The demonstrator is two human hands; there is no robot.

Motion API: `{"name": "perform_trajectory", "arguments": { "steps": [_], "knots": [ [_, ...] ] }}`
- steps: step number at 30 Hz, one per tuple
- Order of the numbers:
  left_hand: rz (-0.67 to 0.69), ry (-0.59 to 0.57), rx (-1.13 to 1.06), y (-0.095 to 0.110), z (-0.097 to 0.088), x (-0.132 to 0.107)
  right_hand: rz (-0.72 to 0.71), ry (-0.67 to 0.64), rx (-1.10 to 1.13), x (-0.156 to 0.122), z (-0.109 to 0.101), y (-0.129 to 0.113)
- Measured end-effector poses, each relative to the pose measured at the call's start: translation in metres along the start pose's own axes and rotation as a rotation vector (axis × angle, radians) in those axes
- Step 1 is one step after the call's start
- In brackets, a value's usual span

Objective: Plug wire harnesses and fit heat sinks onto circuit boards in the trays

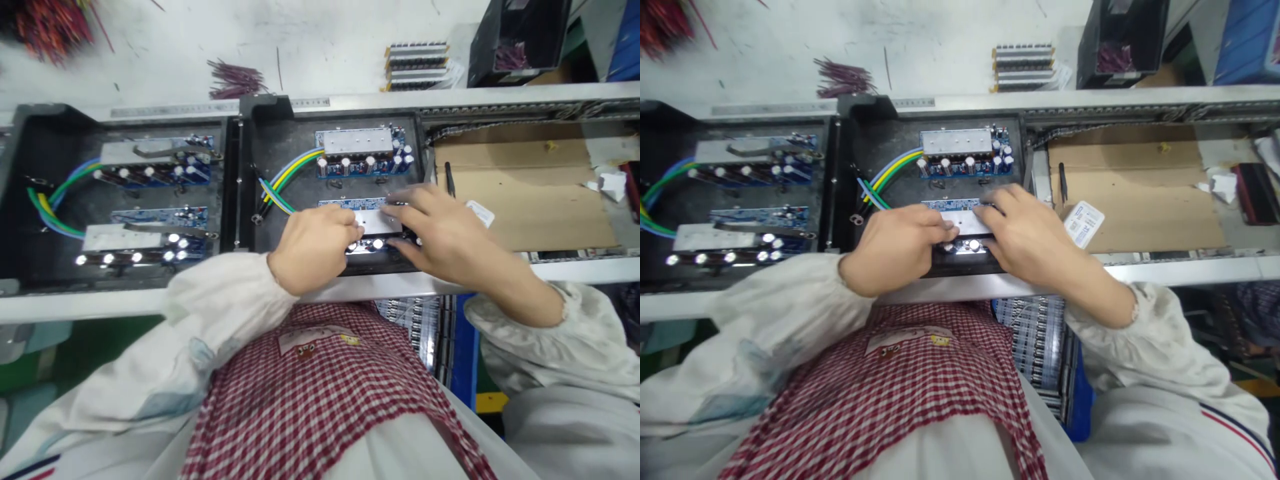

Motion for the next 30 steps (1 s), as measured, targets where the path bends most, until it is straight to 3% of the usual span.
{"name": "perform_trajectory", "arguments": {
  "steps": [3, 5, 8, 12, 17, 23, 27, 30],
  "knots": [
    [0.089, -0.085, -0.153, -0.01, -0.003, 0.006, -0.066, -0.097, -0.036, 0.015, 0.014, -0.006],
    [0.118, -0.051, -0.264, -0.023, -0.01, 0.009, -0.081, -0.118, -0.082, 0.021, 0.02, -0.007],
    [-0.014, 0.032, -0.339, -0.055, -0.012, 0.012, -0.124, -0.092, -0.139, 0.022, 0.023, -0.009],
    [-0.202, -0.054, -0.43, -0.08, 0.01, 0.011, -0.181, -0.026, -0.149, 0.018, 0.021, -0.011],
    [-0.173, -0.105, -0.571, -0.077, 0.02, 0.011, -0.212, 0.075, -0.142, 0.015, 0.015, -0.016],
    [-0.175, -0.094, -0.546, -0.08, 0.02, 0.014, -0.191, 0.114, -0.122, 0.013, 0.016, -0.019],
    [-0.167, -0.151, -0.442, -0.077, 0.02, 0.014, -0.156, 0.134, -0.126, 0.013, 0.015, -0.018],
    [-0.101, -0.047, -0.227, -0.057, 0.001, 0.009, -0.102, 0.133, -0.129, 0.012, 0.018, -0.018]
  ]
}}
Point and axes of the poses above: each hand's wrist, its own x-axis towards the middle knuckle, its own z-axis out of the palm, y = z × x, the point moved 10 cm from there along x, towards the middle knuckle, and after that the axes turned 6 degrees about -y, right-handed, at the moved point
